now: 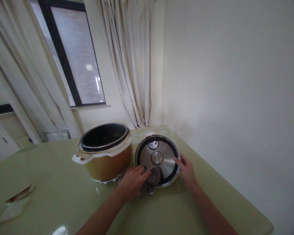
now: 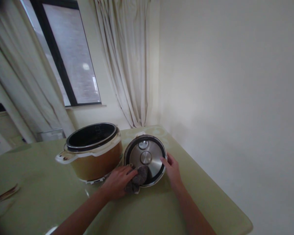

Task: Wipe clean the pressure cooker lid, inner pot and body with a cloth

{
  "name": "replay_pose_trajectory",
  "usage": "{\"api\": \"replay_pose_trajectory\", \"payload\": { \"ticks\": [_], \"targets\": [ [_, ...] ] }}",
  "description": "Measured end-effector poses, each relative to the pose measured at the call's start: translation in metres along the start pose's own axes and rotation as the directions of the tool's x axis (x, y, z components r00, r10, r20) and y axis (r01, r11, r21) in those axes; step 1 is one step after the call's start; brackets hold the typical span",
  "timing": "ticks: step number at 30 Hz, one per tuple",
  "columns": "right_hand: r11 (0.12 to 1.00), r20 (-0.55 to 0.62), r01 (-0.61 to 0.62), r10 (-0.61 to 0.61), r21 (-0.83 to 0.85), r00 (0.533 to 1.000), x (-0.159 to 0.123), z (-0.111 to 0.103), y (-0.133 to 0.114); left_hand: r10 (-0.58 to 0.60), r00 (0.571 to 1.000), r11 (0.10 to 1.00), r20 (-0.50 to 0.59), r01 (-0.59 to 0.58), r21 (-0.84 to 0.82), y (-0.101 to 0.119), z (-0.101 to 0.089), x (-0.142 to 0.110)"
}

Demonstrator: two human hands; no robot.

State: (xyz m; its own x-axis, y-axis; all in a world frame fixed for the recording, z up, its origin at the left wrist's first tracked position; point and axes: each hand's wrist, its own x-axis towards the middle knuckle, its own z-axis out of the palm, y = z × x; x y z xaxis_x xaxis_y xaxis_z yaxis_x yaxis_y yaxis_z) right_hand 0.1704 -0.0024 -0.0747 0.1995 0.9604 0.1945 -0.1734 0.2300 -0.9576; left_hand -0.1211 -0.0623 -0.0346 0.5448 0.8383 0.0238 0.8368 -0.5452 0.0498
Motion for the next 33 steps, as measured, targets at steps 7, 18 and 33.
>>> {"api": "replay_pose_trajectory", "payload": {
  "ticks": [7,18,33],
  "targets": [
    [0.999,-0.072,0.010,-0.013,-0.052,0.997,-0.009,0.020,0.016,-0.071,0.996,0.997,-0.060,0.071,0.000,0.052,0.015,0.030],
    [0.996,-0.039,0.022,-0.025,-0.088,0.999,-0.001,0.008,0.008,-0.102,0.991,0.987,-0.090,0.089,-0.136,0.076,0.022,0.036],
    [0.987,0.032,-0.039,0.045,-0.156,0.998,0.002,-0.010,-0.009,-0.042,0.999,0.997,-0.031,0.044,0.062,0.010,-0.004,0.015]
  ]
}}
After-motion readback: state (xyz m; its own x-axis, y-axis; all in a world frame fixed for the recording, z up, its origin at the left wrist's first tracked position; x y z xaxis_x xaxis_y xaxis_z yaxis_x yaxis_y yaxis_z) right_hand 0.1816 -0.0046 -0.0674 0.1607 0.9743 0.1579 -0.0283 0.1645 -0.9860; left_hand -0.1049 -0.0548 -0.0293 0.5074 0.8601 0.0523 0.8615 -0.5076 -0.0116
